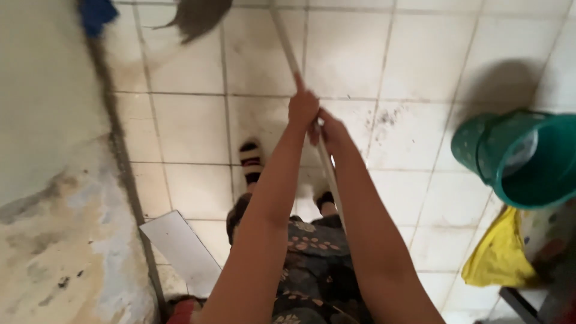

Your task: The person mops a tiled floor using a string mop and a green bucket of soapy water. They repeatedly dip the mop into the bucket, wring it by hand, and push the mop across the floor in short strokes, covering multiple areas of the room.

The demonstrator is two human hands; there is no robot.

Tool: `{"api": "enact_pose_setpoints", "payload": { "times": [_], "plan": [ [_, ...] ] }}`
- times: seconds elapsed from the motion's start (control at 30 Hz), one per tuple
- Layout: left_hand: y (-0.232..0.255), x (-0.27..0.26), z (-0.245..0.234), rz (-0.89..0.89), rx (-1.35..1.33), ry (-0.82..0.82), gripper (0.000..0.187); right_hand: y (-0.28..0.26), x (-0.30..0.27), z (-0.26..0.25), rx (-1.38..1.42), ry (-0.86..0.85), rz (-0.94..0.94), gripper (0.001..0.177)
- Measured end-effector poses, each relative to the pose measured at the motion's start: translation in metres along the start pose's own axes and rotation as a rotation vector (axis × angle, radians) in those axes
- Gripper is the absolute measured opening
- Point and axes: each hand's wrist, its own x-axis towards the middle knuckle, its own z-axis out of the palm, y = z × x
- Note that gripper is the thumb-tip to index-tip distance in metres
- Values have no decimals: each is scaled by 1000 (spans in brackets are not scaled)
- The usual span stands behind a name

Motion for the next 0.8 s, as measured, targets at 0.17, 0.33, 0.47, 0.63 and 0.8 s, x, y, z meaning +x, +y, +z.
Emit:
{"api": "enact_pose_setpoints", "payload": {
  "times": [0.17, 0.33, 0.47, 0.63, 0.8],
  "plan": [
    [152, -25, 36, -136, -103, -153, 80, -94, -107, -58, 237, -85, -89, 3],
    [269, -65, 120, -86, 12, -325, 84, -130, -137, -184, 515, -91, -116, 18],
    [322, -118, 171, -21, 76, -498, 85, -121, -161, -269, 527, 15, -192, 10],
    [296, -151, 227, 17, 40, -403, 56, -87, -184, -292, 267, 319, -294, 28],
    [248, -133, 195, -29, 39, -424, 51, -61, -152, -257, 120, 146, -260, 36]
  ]
}}
